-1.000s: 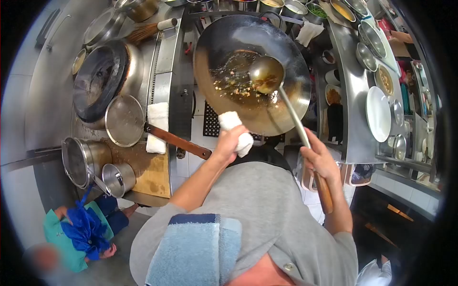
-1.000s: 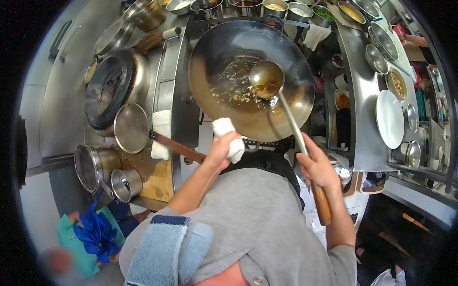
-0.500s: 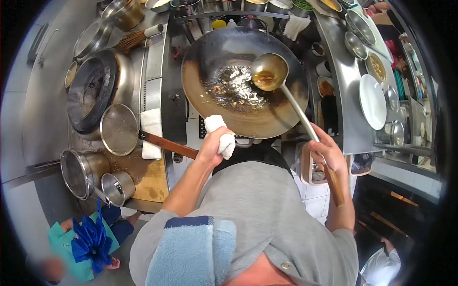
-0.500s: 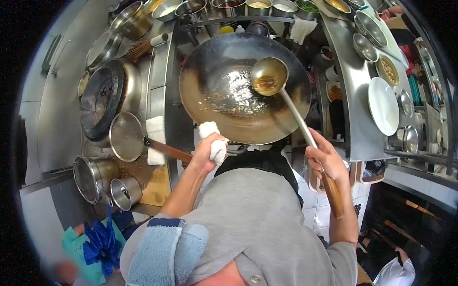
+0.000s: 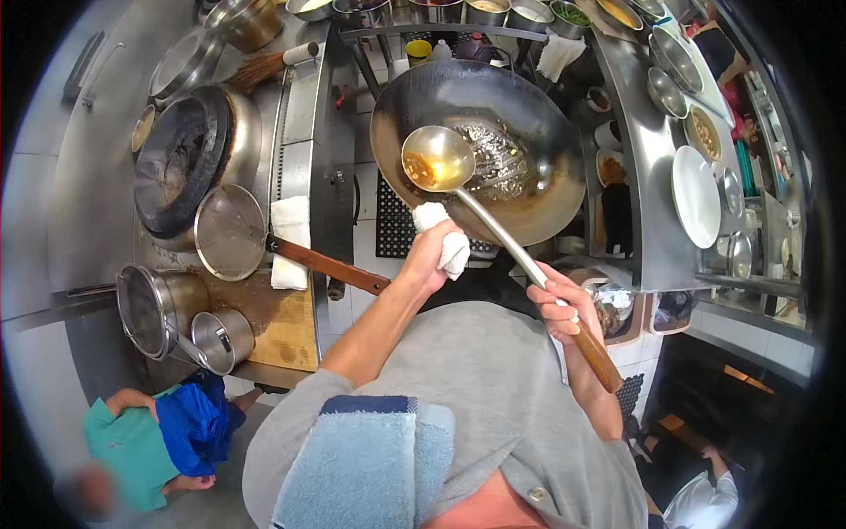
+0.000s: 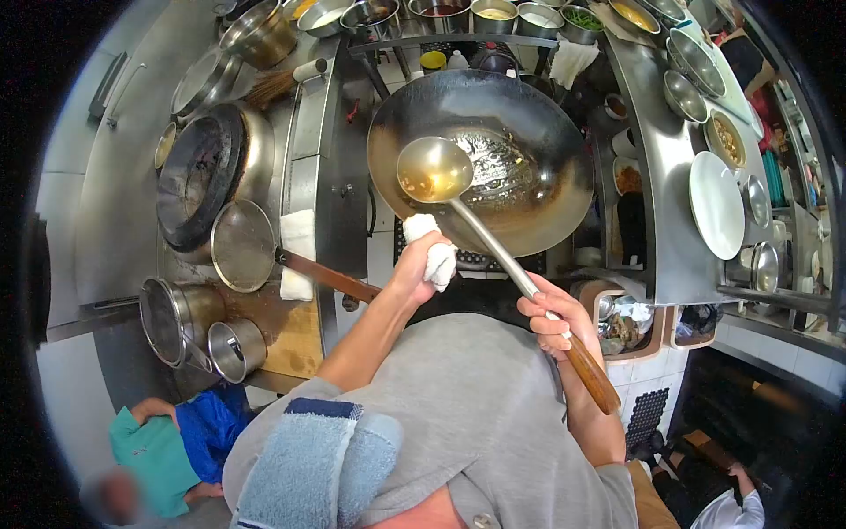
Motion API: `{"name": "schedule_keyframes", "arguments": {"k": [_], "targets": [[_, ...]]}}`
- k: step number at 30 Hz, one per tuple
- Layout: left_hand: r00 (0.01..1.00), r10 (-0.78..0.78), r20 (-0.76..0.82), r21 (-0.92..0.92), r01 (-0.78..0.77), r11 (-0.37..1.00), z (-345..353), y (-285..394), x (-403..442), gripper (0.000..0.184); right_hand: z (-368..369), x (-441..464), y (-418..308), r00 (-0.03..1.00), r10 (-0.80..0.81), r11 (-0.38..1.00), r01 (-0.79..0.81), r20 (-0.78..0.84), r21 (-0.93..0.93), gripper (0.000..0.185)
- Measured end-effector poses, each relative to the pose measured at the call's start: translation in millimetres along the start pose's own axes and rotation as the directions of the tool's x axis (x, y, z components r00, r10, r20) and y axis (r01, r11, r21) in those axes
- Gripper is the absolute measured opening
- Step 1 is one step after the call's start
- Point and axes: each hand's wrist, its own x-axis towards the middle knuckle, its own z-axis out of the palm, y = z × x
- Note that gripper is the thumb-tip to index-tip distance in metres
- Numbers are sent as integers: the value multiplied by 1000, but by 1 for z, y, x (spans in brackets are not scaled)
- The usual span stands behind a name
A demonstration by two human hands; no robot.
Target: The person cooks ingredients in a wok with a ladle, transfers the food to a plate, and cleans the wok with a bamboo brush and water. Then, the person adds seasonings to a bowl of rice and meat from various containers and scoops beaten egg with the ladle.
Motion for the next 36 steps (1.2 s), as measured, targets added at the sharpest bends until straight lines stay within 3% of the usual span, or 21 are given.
{"name": "schedule_keyframes", "arguments": {"k": [3, 5, 7, 10, 13, 17, 19, 20, 21, 23, 24, 29, 31, 36], "targets": [[988, 24, -154, 31, -20, 999, 4, 3, -22, 6, 2, -6, -16, 995, -92, 985, 86, -31, -148, 49], [987, 15, -163, 86, -1, 996, 4, 4, -35, 8, 18, -10, -29, 967, -231, 889, 167, -103, -427, 52], [984, 36, -175, 125, -14, 992, 4, 3, -43, 8, 20, -7, -41, 911, -365, 606, 76, -192, -791, 61], [989, 80, -128, 145, -61, 988, 6, -1, -45, 5, 24, 2, -35, 893, -420, 350, -6, -163, -937, 65], [981, 108, -162, 150, -84, 985, 16, -9, -30, 2, 28, 8, -15, 937, -317, 364, -21, -145, -931, 67], [987, 69, -143, 119, -52, 992, -1, -13, -5, 4, 37, 7, 7, 982, -107, 808, -7, -158, -589, 63], [986, 30, -166, 91, -15, 996, 1, -12, -1, 5, 37, 3, 10, 997, -24, 927, -5, -74, -375, 58], [975, -6, -223, 24, 12, 1000, 2, -9, -5, 7, 35, 1, 10, 995, -3, 937, -31, -98, -349, 50], [986, -54, -159, -100, 38, 994, -10, -9, -6, 7, 26, -3, 11, 999, 39, 980, -45, -37, -194, 45], [983, -158, -95, -28, 156, 987, -12, 2, -15, 6, 13, -15, 11, 1000, 21, 997, -22, -16, -79, 46], [978, -129, -166, 26, 135, 991, 8, 10, -29, 6, 10, -23, 9, 1000, -24, 995, 24, -1, -96, 48], [944, -178, -278, -67, 166, 984, 29, 20, -50, 8, 19, -68, -22, 966, -221, 972, 229, 137, -44, 55], [962, -172, -213, -68, 160, 985, 34, 21, -42, 7, 18, -89, -46, 919, -326, 944, 327, 221, 36, 53], [985, -98, -144, -76, 88, 993, 71, 37, -24, 7, 28, -143, -121, 719, -680, 733, 675, 148, 89, 43]]}}
